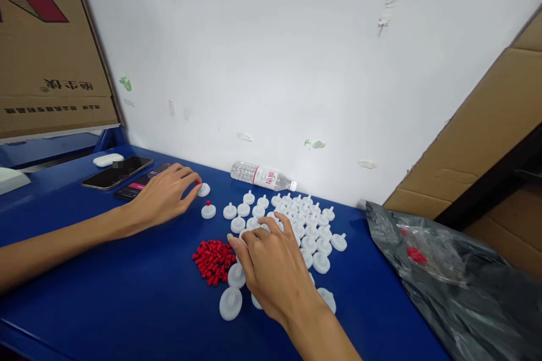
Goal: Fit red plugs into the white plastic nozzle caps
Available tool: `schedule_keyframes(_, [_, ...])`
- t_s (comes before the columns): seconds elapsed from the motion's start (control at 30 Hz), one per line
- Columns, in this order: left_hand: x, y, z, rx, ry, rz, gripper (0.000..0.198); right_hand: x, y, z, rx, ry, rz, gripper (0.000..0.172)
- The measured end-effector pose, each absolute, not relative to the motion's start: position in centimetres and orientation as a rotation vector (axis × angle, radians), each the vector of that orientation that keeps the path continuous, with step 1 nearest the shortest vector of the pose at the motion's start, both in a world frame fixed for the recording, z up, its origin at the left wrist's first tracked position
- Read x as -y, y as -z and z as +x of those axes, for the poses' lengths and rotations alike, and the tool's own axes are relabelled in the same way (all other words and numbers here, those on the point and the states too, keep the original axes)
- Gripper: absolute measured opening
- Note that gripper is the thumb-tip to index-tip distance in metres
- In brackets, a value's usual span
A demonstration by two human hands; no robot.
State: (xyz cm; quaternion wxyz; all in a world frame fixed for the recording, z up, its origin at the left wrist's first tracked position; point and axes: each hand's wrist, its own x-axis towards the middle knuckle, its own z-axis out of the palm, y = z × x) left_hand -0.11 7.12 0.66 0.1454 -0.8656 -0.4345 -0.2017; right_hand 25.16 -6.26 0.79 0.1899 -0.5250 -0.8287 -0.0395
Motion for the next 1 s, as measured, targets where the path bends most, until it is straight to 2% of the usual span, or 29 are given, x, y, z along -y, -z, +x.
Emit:
schedule_keyframes(0.23, [-7.1, 0.4, -0.1, 1.187, 0.46, -2.616, 0.027, 6.2, -0.5, 25.2, 2.357, 0.114, -1.472, 0.045])
schedule_keyframes(0.37, [-6.7, 0.4, 0.2, 1.116, 0.531, -2.656, 0.031, 6.1, -0.4, 25.2, 2.377, 0.12, -1.497, 0.043])
schedule_keyframes(0.5, [-5.4, 0.3, 0.8, 0.748, 0.723, -2.801, 0.027, 6.0, -0.3, 25.2, 2.387, 0.129, -1.503, 0.042])
schedule_keyframes(0.63, [-3.6, 0.5, 1.7, 0.464, 0.603, -3.028, 0.026, 6.2, -0.7, 25.4, 2.354, 0.176, -1.472, 0.038])
schedule_keyframes(0.87, [-2.2, 0.1, 2.4, 0.564, 0.378, -3.232, 0.034, 6.3, -1.1, 25.7, 2.322, 0.221, -1.454, 0.036])
schedule_keyframes(1.0, [-2.4, 0.0, 2.4, 0.598, 0.373, -3.263, 0.034, 6.4, -0.9, 25.7, 2.317, 0.23, -1.459, 0.036])
